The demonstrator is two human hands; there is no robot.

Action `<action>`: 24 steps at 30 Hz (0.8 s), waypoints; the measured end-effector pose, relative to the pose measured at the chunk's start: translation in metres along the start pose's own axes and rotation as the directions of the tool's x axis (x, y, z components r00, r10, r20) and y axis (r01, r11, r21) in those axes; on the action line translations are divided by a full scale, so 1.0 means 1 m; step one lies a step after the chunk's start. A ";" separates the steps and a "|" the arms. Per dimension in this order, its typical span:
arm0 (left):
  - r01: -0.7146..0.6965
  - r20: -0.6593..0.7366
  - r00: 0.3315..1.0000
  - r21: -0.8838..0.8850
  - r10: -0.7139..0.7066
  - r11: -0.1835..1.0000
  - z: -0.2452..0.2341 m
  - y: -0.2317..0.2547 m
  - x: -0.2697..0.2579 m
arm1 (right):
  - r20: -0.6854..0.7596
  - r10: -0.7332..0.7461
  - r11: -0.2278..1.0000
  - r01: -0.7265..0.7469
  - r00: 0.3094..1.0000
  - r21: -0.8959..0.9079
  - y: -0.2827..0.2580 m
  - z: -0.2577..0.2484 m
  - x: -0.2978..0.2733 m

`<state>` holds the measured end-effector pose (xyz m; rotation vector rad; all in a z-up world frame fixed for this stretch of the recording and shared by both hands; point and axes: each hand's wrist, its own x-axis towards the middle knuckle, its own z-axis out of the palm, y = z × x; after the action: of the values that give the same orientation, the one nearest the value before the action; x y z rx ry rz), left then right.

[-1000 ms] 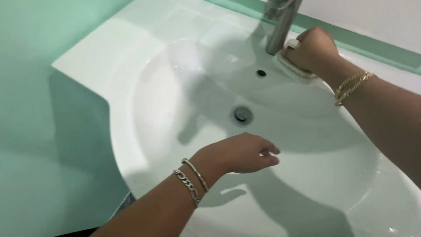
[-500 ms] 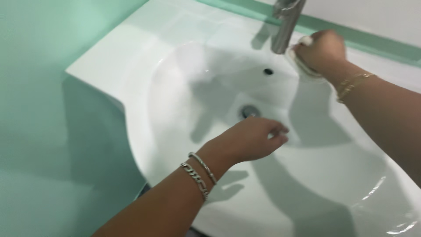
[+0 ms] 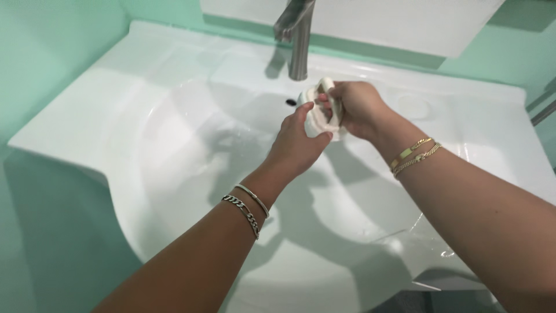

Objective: The person wipes the surface and basin of a bathroom sink with a cloth and then cleans the faucet.

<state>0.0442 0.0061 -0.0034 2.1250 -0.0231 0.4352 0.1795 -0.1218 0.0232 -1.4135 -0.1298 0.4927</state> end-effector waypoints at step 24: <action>-0.219 0.175 0.966 0.153 0.192 0.964 -0.089 -0.110 0.114 | -0.127 -0.036 0.989 0.054 0.991 0.135 0.009 0.136 0.042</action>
<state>0.1442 0.1571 -0.0115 2.3331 -0.3119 0.4002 0.1636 0.0193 0.0288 -1.2992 -0.0266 0.3682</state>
